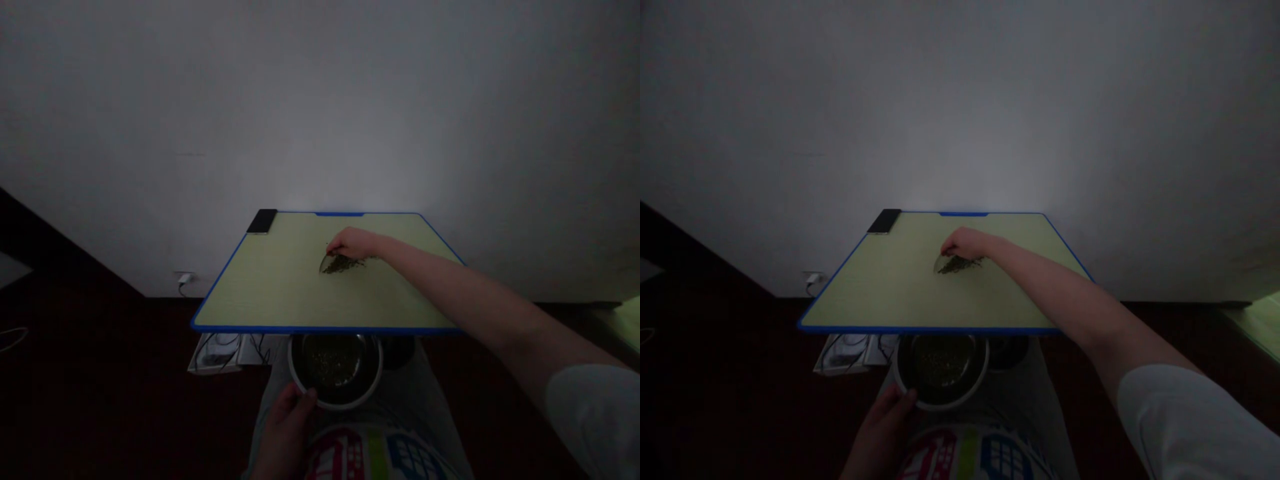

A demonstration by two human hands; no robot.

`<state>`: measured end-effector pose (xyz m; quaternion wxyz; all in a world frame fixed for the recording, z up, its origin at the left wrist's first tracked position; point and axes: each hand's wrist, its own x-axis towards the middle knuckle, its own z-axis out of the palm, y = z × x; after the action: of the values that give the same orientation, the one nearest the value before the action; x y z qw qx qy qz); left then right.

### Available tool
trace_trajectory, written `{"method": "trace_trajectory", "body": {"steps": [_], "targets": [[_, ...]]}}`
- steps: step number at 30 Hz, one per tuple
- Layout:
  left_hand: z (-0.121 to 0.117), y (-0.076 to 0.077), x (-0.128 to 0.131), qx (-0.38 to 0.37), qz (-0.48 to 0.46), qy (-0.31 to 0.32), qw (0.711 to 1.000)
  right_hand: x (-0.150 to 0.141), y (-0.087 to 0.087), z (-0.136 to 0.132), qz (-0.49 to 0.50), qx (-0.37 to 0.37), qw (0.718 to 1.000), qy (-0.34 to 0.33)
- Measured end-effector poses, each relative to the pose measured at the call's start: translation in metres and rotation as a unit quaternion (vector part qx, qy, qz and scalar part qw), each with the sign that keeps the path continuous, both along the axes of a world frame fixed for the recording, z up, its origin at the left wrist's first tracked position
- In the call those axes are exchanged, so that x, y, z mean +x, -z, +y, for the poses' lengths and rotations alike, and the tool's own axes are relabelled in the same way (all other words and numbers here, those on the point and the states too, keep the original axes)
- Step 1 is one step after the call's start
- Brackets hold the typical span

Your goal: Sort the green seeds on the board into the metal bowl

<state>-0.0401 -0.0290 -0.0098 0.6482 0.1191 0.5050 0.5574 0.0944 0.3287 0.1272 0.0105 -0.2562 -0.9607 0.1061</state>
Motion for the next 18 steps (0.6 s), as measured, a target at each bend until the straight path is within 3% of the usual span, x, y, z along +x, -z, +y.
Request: {"method": "trace_trajectory", "body": {"steps": [4,11,18], "targets": [[-0.001,-0.004,-0.001,-0.006,0.023,0.011,1.000,0.008,0.000,-0.006,0.001,-0.003,1.000,-0.005],[-0.001,-0.003,0.009,-0.006,-0.009,-0.034,0.999,0.021,0.000,-0.019,0.004,-0.010,1.000,-0.013],[0.001,-0.004,0.006,-0.005,0.011,-0.006,1.000,0.033,0.000,-0.031,0.006,-0.013,1.000,-0.019]]}}
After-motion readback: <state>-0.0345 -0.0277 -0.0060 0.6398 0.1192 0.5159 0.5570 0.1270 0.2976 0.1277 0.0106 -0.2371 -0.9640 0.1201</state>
